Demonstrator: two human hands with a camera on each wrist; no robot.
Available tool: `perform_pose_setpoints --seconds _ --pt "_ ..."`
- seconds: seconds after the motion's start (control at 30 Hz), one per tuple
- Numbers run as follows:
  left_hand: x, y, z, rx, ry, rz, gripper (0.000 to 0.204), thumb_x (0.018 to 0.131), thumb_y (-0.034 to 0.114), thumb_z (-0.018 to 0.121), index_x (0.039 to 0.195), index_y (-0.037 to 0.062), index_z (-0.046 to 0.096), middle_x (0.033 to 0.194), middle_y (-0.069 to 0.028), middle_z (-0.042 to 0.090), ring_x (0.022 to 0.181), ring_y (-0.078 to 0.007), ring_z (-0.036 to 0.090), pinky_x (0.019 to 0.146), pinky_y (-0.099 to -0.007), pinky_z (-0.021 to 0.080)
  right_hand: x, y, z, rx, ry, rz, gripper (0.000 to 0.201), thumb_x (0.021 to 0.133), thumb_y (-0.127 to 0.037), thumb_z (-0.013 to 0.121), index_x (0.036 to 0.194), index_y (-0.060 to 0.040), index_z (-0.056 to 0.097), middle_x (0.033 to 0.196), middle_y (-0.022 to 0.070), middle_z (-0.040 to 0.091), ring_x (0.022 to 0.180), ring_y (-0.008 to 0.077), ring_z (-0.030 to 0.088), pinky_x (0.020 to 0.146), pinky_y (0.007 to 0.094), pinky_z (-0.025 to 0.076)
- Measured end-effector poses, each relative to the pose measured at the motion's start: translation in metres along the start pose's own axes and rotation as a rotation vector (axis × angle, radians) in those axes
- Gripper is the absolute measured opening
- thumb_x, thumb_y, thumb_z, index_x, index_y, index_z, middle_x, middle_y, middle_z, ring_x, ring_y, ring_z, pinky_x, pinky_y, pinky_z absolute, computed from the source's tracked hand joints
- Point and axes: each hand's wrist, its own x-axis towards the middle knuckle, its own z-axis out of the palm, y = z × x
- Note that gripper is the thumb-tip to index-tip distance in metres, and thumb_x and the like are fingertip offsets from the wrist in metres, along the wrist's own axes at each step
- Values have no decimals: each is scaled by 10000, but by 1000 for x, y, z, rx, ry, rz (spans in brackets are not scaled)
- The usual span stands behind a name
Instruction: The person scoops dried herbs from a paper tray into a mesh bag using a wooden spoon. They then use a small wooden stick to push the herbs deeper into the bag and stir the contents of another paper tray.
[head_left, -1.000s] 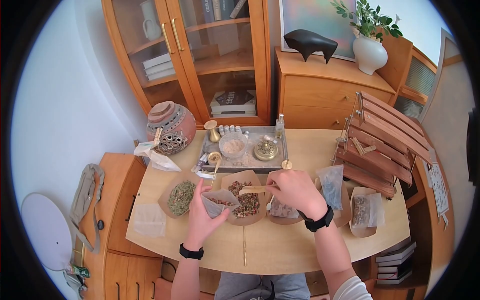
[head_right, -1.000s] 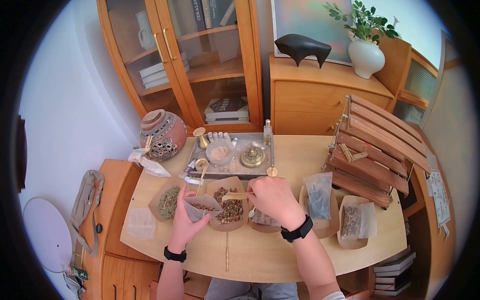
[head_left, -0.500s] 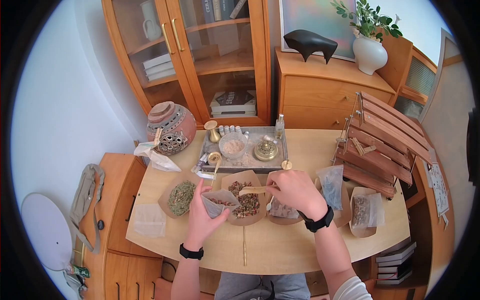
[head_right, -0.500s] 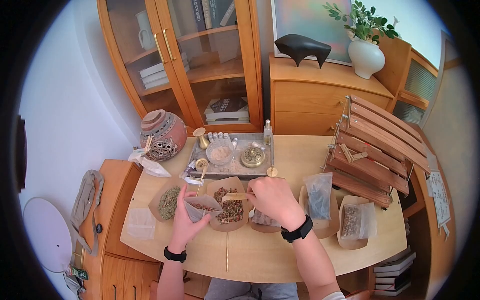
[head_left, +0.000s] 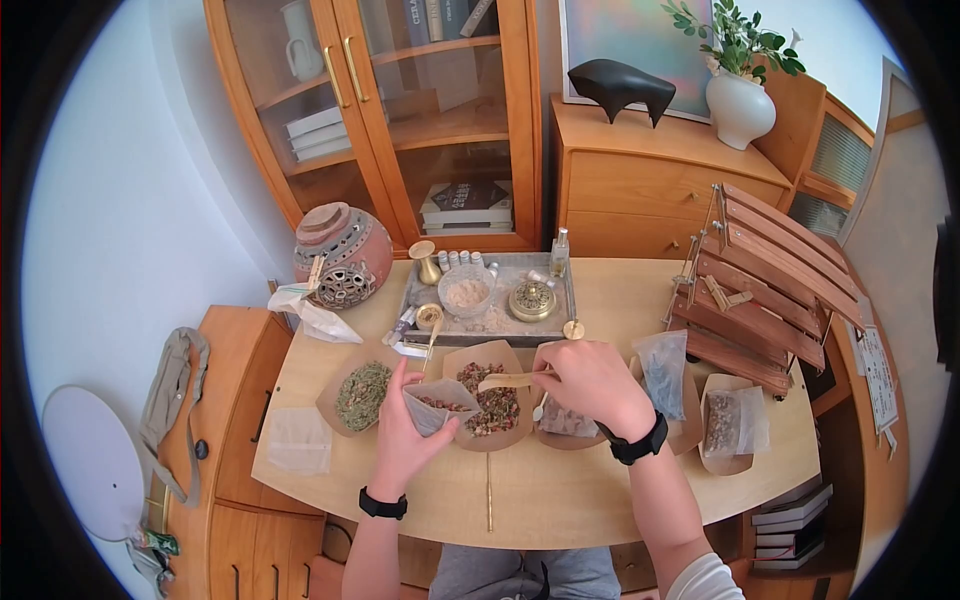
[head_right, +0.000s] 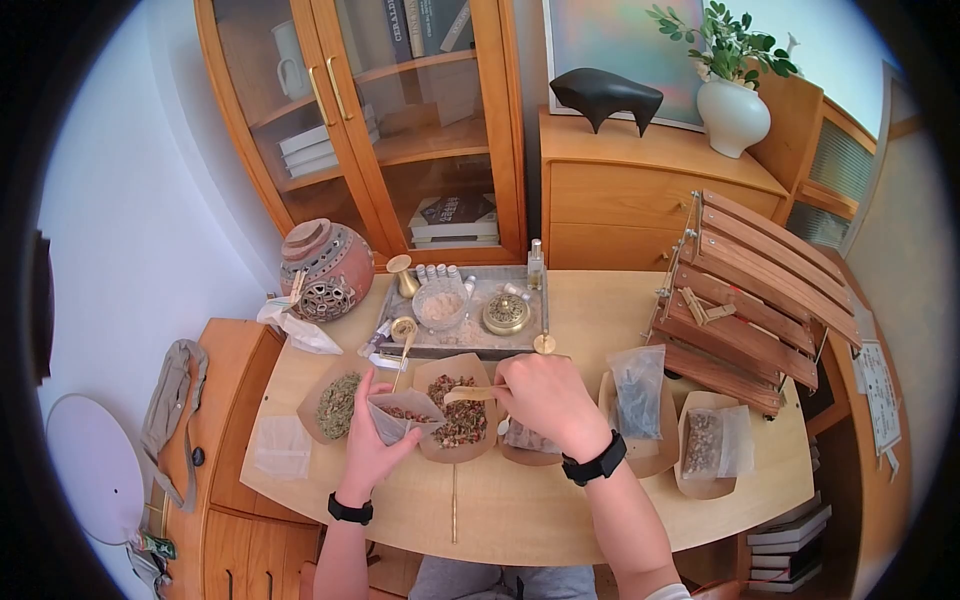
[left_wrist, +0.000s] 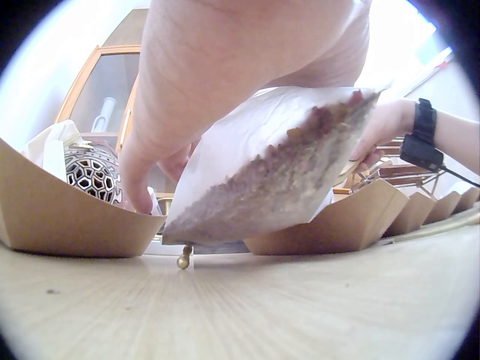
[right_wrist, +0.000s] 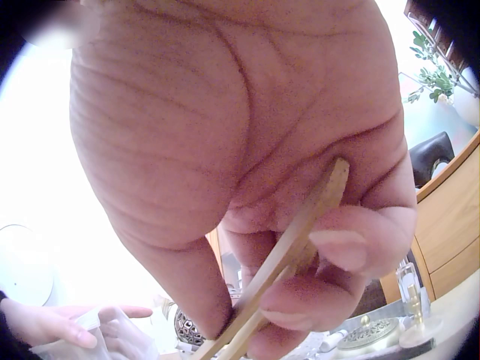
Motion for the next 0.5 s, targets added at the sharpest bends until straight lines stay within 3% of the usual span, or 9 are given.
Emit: perform_pose_setpoints --seconds 0.5 --pt "0 2 -1 6 -2 -8 1086 711 177 894 1588 -6 281 1322 -188 582 1178 -343 618 1035 -461 474 0 2 2 -2 4 -1 149 873 -195 721 857 -54 766 806 141 741 773 350 719 720 438 577"
